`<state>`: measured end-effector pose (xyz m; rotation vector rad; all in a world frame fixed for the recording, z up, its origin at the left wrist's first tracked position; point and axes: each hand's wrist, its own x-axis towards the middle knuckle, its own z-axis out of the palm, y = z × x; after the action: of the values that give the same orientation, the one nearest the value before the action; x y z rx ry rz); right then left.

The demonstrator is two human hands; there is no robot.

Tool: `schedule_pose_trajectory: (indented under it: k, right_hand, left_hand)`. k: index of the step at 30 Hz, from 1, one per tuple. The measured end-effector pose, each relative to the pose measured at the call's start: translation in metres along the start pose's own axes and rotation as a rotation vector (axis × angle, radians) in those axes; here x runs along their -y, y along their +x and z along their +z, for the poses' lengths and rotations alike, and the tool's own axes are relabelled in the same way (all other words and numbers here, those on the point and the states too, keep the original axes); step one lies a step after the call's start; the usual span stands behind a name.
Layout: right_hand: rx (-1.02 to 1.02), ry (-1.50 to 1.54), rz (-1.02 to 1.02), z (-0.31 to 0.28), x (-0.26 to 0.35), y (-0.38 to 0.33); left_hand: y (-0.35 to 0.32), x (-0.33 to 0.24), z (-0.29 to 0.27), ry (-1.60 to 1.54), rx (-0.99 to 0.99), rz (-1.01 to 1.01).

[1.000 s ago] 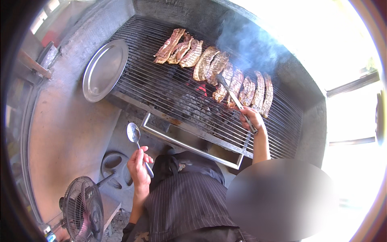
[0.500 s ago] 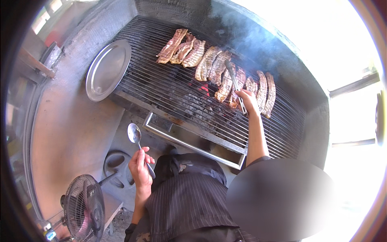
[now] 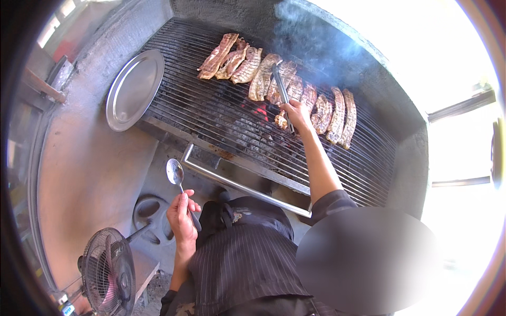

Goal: The person grills several strips of meat on a charcoal grill, using tongs to flip and rearrange the pieces. They occasionally use a spoon to baste the meat and transfer cooked pieces to a metal plate beside the grill.

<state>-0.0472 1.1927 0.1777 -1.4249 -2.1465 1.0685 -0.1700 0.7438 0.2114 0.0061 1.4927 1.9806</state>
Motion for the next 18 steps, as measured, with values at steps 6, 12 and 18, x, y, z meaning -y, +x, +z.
schedule_pose_trajectory:
  k: [6, 12, 18]
  right_hand:
    - [-0.109, -0.020, -0.039, -0.002, -0.034, -0.018]
    - [-0.258, -0.055, -0.035, -0.005, -0.044, -0.026]
    - [-0.206, -0.154, -0.043, -0.002, -0.011, -0.063]
  left_hand:
    - [-0.001, 0.004, -0.007, -0.006, -0.025, -0.003]
    - [0.001, 0.003, -0.008, -0.030, -0.012, -0.002]
    - [0.001, 0.000, -0.010, -0.021, -0.010, -0.004]
